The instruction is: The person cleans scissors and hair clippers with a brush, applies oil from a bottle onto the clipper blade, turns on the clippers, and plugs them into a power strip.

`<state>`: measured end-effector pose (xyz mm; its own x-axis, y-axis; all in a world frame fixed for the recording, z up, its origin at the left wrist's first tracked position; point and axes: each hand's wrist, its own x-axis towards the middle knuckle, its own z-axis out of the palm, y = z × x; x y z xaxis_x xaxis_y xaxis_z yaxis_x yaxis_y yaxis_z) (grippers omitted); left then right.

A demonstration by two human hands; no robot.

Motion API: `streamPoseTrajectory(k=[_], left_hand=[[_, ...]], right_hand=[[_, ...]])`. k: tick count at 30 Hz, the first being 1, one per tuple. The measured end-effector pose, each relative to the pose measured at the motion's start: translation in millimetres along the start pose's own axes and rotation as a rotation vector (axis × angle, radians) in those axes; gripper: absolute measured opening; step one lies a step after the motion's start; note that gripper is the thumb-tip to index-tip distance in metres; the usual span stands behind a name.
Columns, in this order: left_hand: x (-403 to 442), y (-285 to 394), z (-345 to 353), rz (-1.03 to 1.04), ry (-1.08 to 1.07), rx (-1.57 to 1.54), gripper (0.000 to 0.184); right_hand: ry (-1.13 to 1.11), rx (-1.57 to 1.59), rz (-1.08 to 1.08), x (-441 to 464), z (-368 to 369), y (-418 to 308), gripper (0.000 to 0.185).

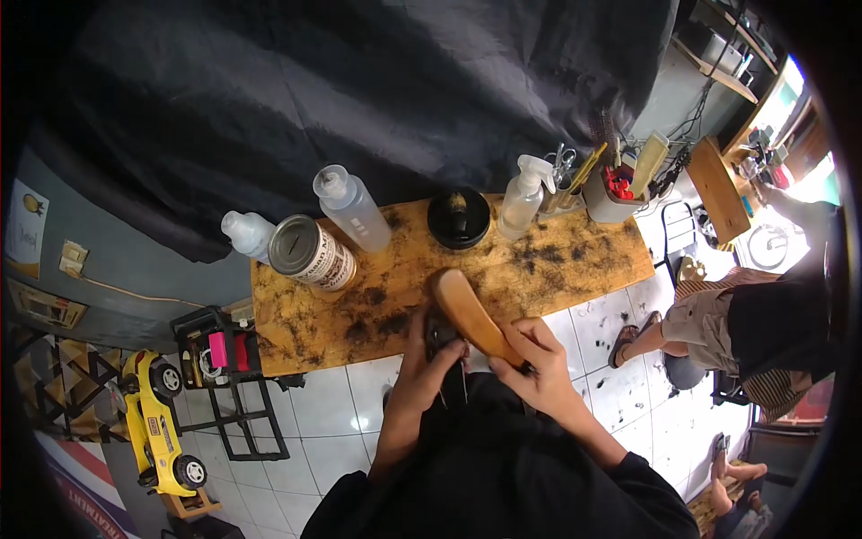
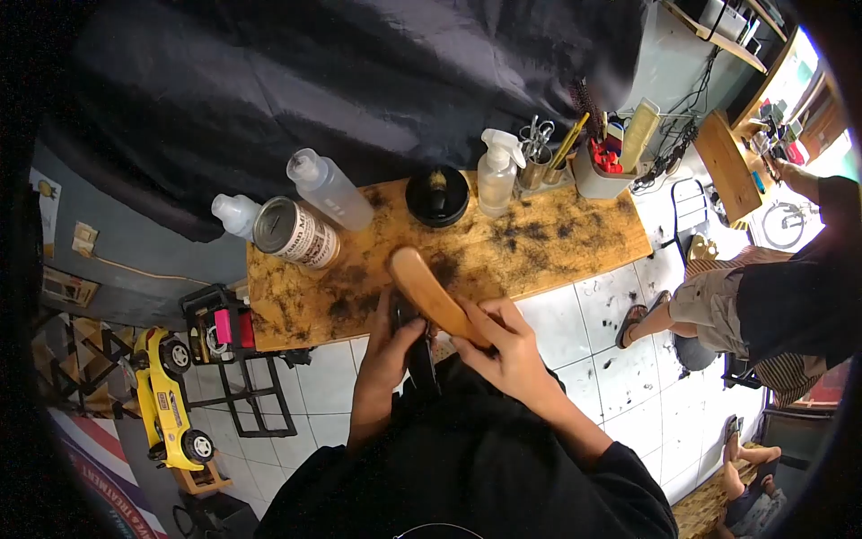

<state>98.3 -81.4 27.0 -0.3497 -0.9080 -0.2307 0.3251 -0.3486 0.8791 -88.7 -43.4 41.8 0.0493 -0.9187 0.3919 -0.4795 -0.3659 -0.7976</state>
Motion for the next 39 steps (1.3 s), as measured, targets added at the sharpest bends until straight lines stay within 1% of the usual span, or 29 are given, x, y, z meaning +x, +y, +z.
streamPoseTrajectory(k=[1, 2, 4, 5, 6, 8, 11, 13, 15, 16, 18, 20, 21, 22, 23, 25, 26, 28, 30, 32, 33, 34, 36, 38, 39], left_hand=[[3.3, -5.8, 1.0, 0.127, -0.016, 0.136, 0.067], [3.9, -6.2, 3.3, 0.123, -0.016, 0.14, 0.067], [4.4, -4.6, 8.2, 0.276, 0.006, 0.42, 0.067], [2.7, -0.6, 10.3, 0.163, 0.07, 0.381, 0.064], [3.4, 2.0, 11.8, 0.169, 0.072, 0.378, 0.064], [4.6, 6.6, 12.6, 0.091, 0.147, 0.075, 0.063], [4.1, 14.0, 10.4, 0.099, 0.174, 0.071, 0.063], [4.6, 9.1, 6.4, 0.08, 0.175, 0.059, 0.065], [9.1, -8.3, -0.7, 0.366, -0.002, 0.411, 0.065], [8.2, -8.1, 3.3, 0.362, -0.006, 0.409, 0.065], [5.9, -1.4, 16.0, 0.282, 0.023, 0.424, 0.058], [7.5, 2.7, 21.1, 0.311, 0.05, 0.398, 0.06], [8.3, 2.7, 19.8, 0.288, 0.095, 0.371, 0.062], [8.6, 2.6, 17.7, 0.264, 0.144, 0.344, 0.065], [10.0, 3.3, 14.1, 0.268, 0.155, 0.337, 0.065], [13.5, 5.2, 6.7, 0.309, 0.176, 0.497, 0.064], [13.0, 6.7, 7.7, 0.31, 0.182, 0.493, 0.064], [9.7, 13.1, 14.9, 0.417, 0.157, 0.754, 0.063], [10.0, 21.1, 14.2, 0.401, 0.148, 0.758, 0.063], [8.6, 24.6, 10.6, 0.472, 0.079, 1.067, 0.062], [9.3, 21.8, 11.7, 0.432, 0.099, 0.991, 0.063], [10.4, 18.6, 12.9, 0.432, 0.105, 0.986, 0.063], [12.5, 13.3, 12.5, 0.506, 0.217, 0.959, 0.062], [12.7, 9.3, 7.3, 0.476, 0.241, 0.974, 0.065], [13.1, 8.3, 5.9, 0.449, 0.258, 0.989, 0.067]], right_hand=[[0.002, 0.004, 0.006, 3.4, 0.4, -2.4, 0.045], [0.033, 0.003, 0.031, 11.3, -1.6, -7.3, 0.045], [0.063, 0.002, 0.053, 23.3, -3.8, -10.8, 0.046], [0.103, -0.005, 0.048, 27.9, -4.9, -11.1, 0.047], [0.143, -0.014, 0.038, 31.5, -6.4, -10.9, 0.047], [0.151, -0.024, 0.041, 28.6, -9.3, -9.3, 0.048], [0.114, -0.016, -0.018, 12.8, -10.1, 1.2, 0.048], [-0.04, 0.019, -0.055, 5.9, -7.3, 5.3, 0.049], [0.0, 0.005, -0.042, 14.7, -3.1, 4.1, 0.048], [0.038, -0.007, -0.031, 21.5, -2.0, 4.0, 0.048], [0.046, -0.045, -0.002, 36.3, -5.3, 1.3, 0.047], [0.218, -0.007, -0.002, 45.8, -5.4, -0.7, 0.045], [0.208, 0.016, 0.075, 44.3, -8.5, -4.8, 0.043], [0.198, 0.016, 0.07, 39.1, -9.4, -2.6, 0.043], [0.164, 0.001, 0.018, 31.9, -9.9, 2.9, 0.043], [0.112, 0.009, -0.096, 16.1, -3.7, 16.8, 0.041], [0.105, 0.009, -0.098, 13.9, -0.2, 19.0, 0.041], [0.062, 0.006, -0.025, 13.4, 4.3, 16.8, 0.041], [0.067, -0.015, 0.01, 23.3, -0.7, 17.6, 0.041], [0.217, -0.106, 0.05, 35.2, -5.1, 12.7, 0.041], [0.232, -0.035, 0.151, 38.5, -8.4, 9.1, 0.038], [0.259, 0.007, 0.16, 39.2, -10.5, 12.2, 0.036], [0.205, 0.01, 0.16, 35.6, -17.8, 10.1, 0.035], [0.072, -0.121, -0.002, 25.8, -21.9, 17.3, 0.036], [0.001, -0.094, 0.033, 21.3, -19.1, 13.6, 0.037]])
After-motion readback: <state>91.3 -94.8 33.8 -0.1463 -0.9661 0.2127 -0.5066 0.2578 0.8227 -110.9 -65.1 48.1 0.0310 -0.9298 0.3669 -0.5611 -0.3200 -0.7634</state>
